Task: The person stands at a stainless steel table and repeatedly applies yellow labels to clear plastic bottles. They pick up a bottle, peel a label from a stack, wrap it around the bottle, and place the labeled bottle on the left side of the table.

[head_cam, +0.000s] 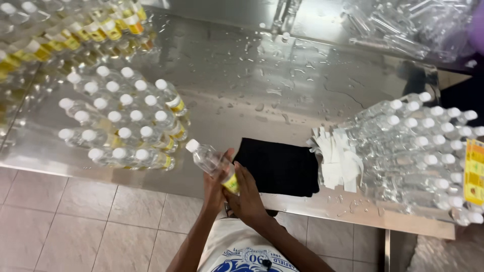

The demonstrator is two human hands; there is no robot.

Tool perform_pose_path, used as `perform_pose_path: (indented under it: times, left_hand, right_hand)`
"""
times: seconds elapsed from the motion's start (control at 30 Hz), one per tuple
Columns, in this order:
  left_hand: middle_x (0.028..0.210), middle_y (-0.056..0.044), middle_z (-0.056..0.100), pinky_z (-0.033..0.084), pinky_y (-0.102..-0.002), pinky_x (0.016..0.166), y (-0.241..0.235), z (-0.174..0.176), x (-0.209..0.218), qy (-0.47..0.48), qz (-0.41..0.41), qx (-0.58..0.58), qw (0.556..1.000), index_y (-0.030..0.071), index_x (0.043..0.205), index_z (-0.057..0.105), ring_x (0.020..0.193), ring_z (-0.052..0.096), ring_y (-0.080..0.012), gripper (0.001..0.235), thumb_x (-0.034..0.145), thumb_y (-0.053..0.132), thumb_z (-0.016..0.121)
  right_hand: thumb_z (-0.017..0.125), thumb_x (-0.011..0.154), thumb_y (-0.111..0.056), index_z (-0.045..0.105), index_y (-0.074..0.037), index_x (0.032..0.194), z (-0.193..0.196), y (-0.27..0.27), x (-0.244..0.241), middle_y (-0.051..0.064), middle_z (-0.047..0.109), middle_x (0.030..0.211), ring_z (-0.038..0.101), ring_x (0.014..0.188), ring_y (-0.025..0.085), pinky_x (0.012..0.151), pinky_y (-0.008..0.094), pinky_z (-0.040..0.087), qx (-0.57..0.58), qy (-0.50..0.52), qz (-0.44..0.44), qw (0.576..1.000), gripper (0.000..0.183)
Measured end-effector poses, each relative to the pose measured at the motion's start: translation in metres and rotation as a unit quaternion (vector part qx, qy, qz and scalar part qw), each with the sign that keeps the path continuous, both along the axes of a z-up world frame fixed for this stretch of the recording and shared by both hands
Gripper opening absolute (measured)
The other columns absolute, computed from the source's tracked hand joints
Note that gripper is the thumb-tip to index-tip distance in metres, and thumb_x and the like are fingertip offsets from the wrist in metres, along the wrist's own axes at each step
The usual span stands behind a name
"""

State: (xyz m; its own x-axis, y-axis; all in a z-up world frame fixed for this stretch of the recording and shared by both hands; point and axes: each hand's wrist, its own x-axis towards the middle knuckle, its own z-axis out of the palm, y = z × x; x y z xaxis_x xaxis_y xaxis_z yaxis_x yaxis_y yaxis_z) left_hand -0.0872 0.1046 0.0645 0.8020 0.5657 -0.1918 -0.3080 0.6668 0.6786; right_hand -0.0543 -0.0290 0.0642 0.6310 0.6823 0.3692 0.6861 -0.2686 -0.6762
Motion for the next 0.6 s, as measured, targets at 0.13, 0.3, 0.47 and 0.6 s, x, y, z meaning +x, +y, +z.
perform_pose_path:
  times: [0.13, 0.3, 0.47, 0.6]
  left_hand:
    - [0.144, -0.022, 0.069, 0.053, -0.051, 0.113, 0.026, -0.017, -0.02, 0.058, -0.024, 0.091, 0.994, -0.001, 0.154, 0.057, 0.137, 0.063, -0.0328, 0.084, 0.08, 0.021, 0.089]
    - [0.155, -0.014, 0.059, 0.051, -0.055, 0.116, 0.057, -0.138, -0.05, 0.272, -0.052, 0.288, 0.917, 0.009, 0.164, 0.046, 0.14, 0.059, -0.0346, 0.111, 0.073, 0.026, 0.107]
    - [0.145, -0.006, 0.047, 0.043, -0.063, 0.116, 0.08, -0.16, -0.04, 0.416, 0.056, 0.44, 0.794, 0.03, 0.158, 0.055, 0.135, 0.052, -0.0383, 0.098, 0.074, 0.049, 0.1]
    - [0.151, -0.017, 0.041, 0.052, -0.054, 0.118, 0.096, -0.16, -0.046, 0.432, 0.142, 0.374, 0.808, 0.02, 0.168, 0.041, 0.139, 0.051, -0.0394, 0.082, 0.092, 0.017, 0.074]
  right_hand:
    - [0.084, 0.09, -0.027, 0.039, -0.005, 0.166, -0.011, 0.032, 0.022, 0.022, 0.058, 0.154, 0.056, 0.146, 0.043, 0.121, 0.053, 0.047, -0.041, 0.247, 0.074, 0.965, 0.091]
    - [0.089, 0.082, -0.029, 0.054, -0.017, 0.16, -0.013, 0.085, 0.031, 0.012, 0.072, 0.14, 0.068, 0.134, 0.037, 0.111, 0.049, 0.054, -0.113, 0.366, 0.143, 0.913, 0.086]
    - [0.069, 0.105, -0.026, 0.057, 0.002, 0.15, -0.102, 0.156, 0.023, 0.026, 0.061, 0.134, 0.06, 0.126, 0.048, 0.109, 0.055, 0.052, -0.012, 0.256, 0.159, 0.954, 0.054]
    - [0.085, 0.091, -0.026, 0.057, -0.006, 0.151, -0.157, 0.18, 0.048, 0.016, 0.054, 0.133, 0.056, 0.121, 0.039, 0.109, 0.049, 0.049, -0.055, 0.153, 0.126, 0.979, 0.069]
